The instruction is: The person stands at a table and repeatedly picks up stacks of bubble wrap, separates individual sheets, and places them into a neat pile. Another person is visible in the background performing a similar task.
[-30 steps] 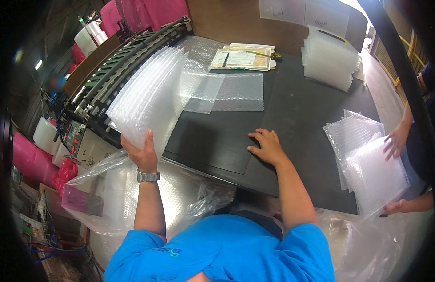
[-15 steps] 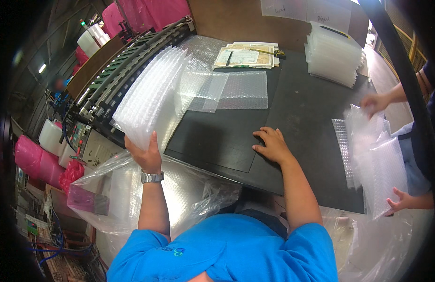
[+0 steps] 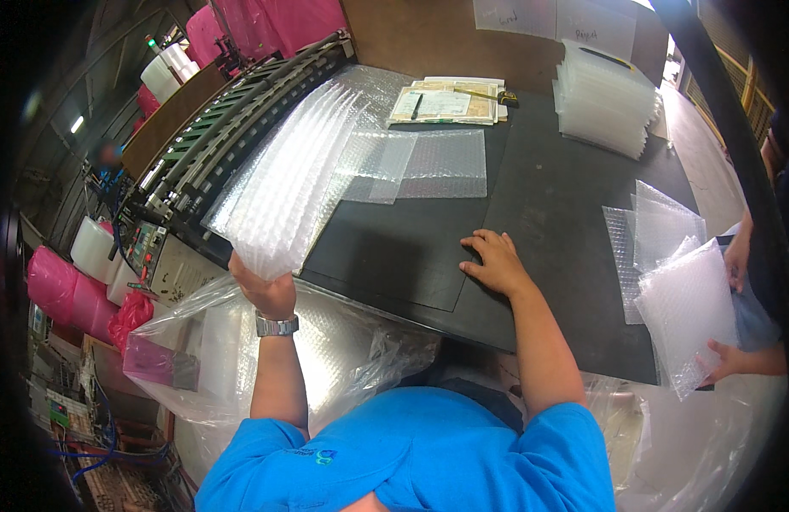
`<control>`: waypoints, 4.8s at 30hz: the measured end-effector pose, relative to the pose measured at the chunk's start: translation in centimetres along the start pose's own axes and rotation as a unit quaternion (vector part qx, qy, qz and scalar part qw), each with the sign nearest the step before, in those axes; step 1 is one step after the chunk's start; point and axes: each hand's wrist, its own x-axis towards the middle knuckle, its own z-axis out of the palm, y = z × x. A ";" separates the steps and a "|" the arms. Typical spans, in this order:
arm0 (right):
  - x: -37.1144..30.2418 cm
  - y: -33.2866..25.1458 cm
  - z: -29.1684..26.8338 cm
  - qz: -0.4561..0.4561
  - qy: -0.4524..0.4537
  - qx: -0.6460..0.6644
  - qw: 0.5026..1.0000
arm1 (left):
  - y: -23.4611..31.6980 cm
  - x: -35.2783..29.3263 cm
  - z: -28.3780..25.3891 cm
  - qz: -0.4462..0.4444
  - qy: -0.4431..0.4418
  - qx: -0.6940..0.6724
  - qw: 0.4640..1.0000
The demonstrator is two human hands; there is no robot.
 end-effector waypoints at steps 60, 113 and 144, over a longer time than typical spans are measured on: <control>-46.0 2.3 -9.5 0.373 0.393 0.568 0.620 | 5.9 -10.8 4.9 -0.283 -0.444 -0.458 0.716; 11.4 0.5 4.4 0.210 0.255 0.020 0.944 | 9.1 -9.5 2.4 0.040 -0.441 -0.182 0.878; 11.1 1.5 4.1 0.205 0.201 -0.016 0.958 | 10.6 -12.0 3.2 0.015 -0.263 -0.152 0.953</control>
